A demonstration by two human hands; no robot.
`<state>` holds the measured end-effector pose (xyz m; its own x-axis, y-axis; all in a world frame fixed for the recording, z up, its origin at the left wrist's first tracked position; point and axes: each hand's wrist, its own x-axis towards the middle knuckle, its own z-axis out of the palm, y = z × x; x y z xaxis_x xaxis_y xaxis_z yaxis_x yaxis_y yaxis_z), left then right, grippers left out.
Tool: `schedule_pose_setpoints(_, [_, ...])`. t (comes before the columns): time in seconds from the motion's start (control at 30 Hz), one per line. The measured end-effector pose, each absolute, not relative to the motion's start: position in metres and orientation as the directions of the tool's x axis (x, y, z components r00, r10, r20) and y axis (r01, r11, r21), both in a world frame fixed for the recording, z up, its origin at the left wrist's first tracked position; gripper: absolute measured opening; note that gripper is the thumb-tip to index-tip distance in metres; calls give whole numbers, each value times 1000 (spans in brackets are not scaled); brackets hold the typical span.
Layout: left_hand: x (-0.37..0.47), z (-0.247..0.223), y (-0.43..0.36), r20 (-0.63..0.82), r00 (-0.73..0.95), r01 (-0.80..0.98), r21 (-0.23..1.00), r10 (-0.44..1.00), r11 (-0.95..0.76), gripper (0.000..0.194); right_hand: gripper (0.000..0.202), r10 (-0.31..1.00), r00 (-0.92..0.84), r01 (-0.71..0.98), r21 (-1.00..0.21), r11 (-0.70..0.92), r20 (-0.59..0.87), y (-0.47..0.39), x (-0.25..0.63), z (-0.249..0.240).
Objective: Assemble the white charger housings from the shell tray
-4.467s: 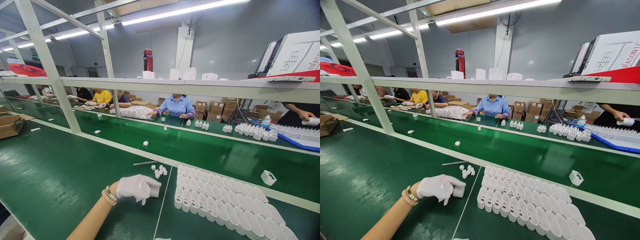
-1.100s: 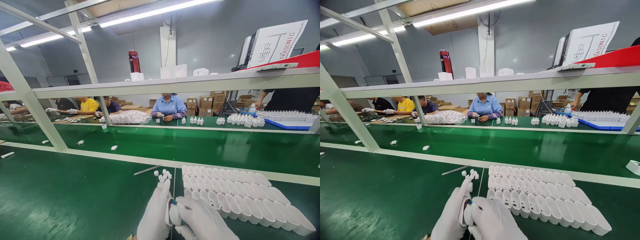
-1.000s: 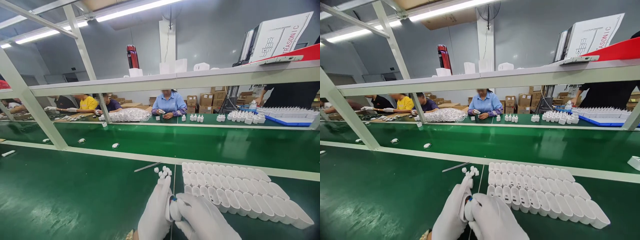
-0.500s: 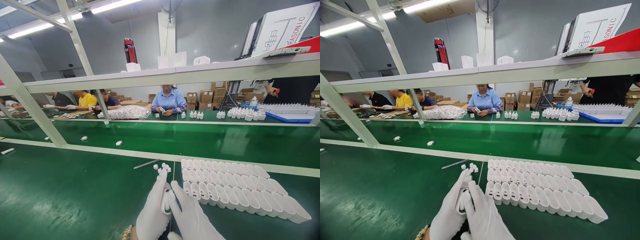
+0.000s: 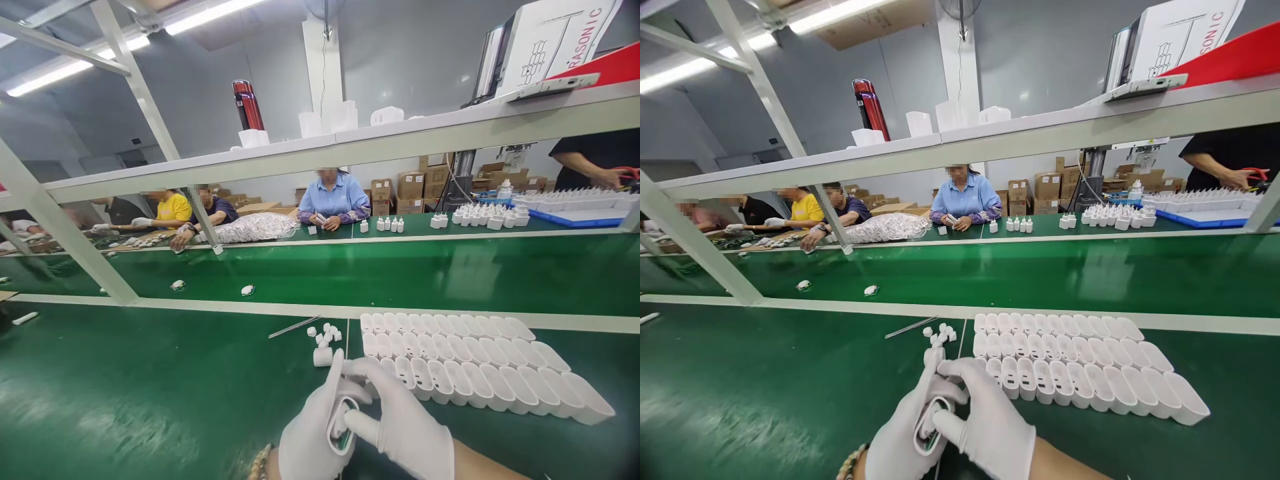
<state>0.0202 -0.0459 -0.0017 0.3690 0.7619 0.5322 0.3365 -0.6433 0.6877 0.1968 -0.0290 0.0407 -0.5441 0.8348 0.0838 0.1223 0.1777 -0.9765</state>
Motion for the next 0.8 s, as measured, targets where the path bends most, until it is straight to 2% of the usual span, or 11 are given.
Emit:
schedule_pose_setpoints(0.1, [17, -12, -49, 514, 439, 281, 700, 737, -656, 83, 52, 704, -703, 42, -993, -106, -105, -27, 198, 52])
schedule_pose_setpoints(0.17, [12, -22, -52, 468, 476, 273, 726, 745, -631, 86, 54, 643, -750, 54, -984, -172, -154, -27, 198, 53])
schedule_pose_setpoints(0.3, [6, -35, -55, 326, 550, 340, 753, 769, -563, 98, 63, 607, -755, 22, -935, -354, -248, -28, 195, 47])
schedule_pose_setpoints(0.43, [15, -39, -47, 47, 613, 465, 786, 789, -407, 77, 68, 594, -728, -5, -863, -504, -342, -35, 191, 40])
schedule_pose_setpoints(0.5, [21, -39, -43, 2, 617, 467, 804, 787, -369, 74, 67, 607, -709, -15, -853, -521, -358, -37, 190, 39])
schedule_pose_setpoints(0.57, [22, -37, -41, 11, 610, 457, 812, 793, -363, 77, 63, 616, -715, -24, -869, -494, -330, -36, 190, 41])
schedule_pose_setpoints(0.63, [18, -32, -42, -3, 581, 470, 818, 814, -332, 84, 54, 590, -762, 21, -922, -386, -265, -31, 195, 47])
schedule_pose_setpoints(0.7, [13, -24, -45, -32, 531, 489, 828, 847, -275, 94, 37, 606, -772, 140, -982, -129, -190, -24, 205, 58])
schedule_pose_setpoints(0.77, [11, -15, -50, -49, 451, 512, 832, 891, -214, 106, 25, 665, -740, 280, -946, 163, -104, -19, 216, 71])
schedule_pose_setpoints(0.8, [12, -10, -52, -47, 401, 527, 828, 915, -189, 110, 22, 692, -718, 331, -910, 249, -72, -17, 220, 76])
